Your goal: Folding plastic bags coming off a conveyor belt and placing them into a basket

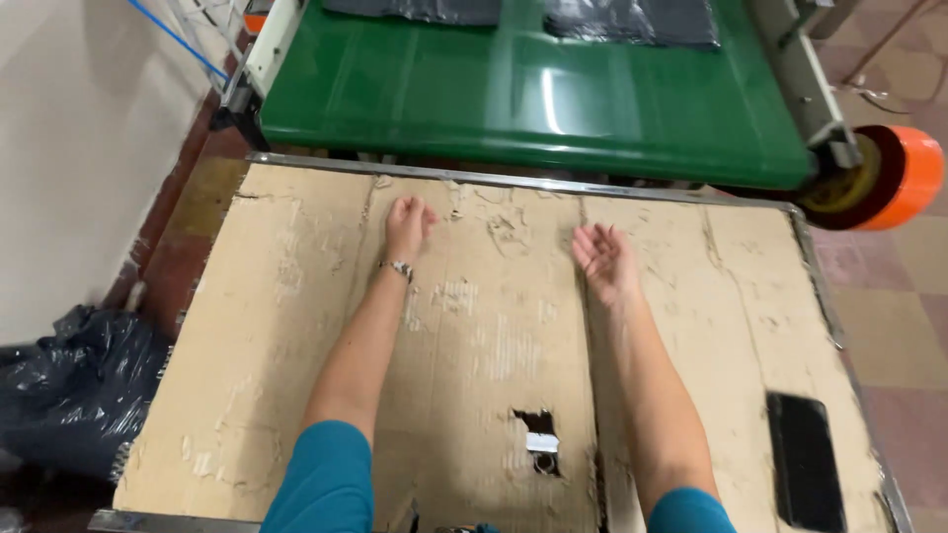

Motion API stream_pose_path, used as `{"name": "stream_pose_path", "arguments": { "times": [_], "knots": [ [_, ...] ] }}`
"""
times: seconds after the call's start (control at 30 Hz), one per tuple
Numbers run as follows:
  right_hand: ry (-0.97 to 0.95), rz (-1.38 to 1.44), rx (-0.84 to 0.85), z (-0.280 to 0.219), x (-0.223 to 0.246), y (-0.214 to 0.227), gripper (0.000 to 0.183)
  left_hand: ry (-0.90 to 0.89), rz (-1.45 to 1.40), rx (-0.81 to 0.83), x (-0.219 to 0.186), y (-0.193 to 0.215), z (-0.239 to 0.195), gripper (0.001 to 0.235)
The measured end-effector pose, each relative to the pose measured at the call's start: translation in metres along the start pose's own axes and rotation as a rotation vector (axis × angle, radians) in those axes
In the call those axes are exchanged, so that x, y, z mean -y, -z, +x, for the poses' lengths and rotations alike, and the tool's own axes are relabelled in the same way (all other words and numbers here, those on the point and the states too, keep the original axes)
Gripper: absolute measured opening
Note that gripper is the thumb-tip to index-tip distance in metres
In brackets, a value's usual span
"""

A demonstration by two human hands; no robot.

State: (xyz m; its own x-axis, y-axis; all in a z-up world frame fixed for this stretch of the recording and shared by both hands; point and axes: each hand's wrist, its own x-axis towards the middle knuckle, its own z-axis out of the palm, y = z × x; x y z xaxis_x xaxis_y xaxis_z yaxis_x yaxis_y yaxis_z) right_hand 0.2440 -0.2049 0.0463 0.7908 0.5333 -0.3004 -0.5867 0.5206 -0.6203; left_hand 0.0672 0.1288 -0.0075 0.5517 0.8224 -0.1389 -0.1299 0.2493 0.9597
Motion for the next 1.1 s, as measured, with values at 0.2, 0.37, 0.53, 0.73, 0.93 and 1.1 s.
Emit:
{"name": "stream_pose_path", "arguments": {
  "times": [0.2,0.37,0.53,0.73,0.93,1.1],
  "knots": [
    [0.001,0.172,-0.014,0.093,0.001,-0.026,0.069,0.074,-0.286,-0.037,-0.033,-0.001,0.039,0.060],
    [0.031,0.273,-0.044,0.099,0.012,-0.048,0.124,0.141,-0.609,0.052,-0.065,0.014,0.034,0.114],
    [0.050,0.016,-0.252,0.073,0.012,-0.031,0.031,0.205,-0.821,-0.096,-0.036,0.057,0.037,0.092],
    [0.033,-0.033,-0.432,-0.093,-0.006,0.043,0.015,0.207,-0.535,-0.388,-0.086,0.097,-0.111,0.045],
    [-0.093,-0.654,-0.189,-0.300,-0.078,0.034,0.032,0.178,-0.601,-0.369,-0.149,0.156,-0.301,0.018],
    [0.906,-1.601,0.240,-0.335,-0.145,-0.037,0.103,-0.010,-0.553,-0.449,-0.148,0.223,-0.438,0.030]
  ]
}}
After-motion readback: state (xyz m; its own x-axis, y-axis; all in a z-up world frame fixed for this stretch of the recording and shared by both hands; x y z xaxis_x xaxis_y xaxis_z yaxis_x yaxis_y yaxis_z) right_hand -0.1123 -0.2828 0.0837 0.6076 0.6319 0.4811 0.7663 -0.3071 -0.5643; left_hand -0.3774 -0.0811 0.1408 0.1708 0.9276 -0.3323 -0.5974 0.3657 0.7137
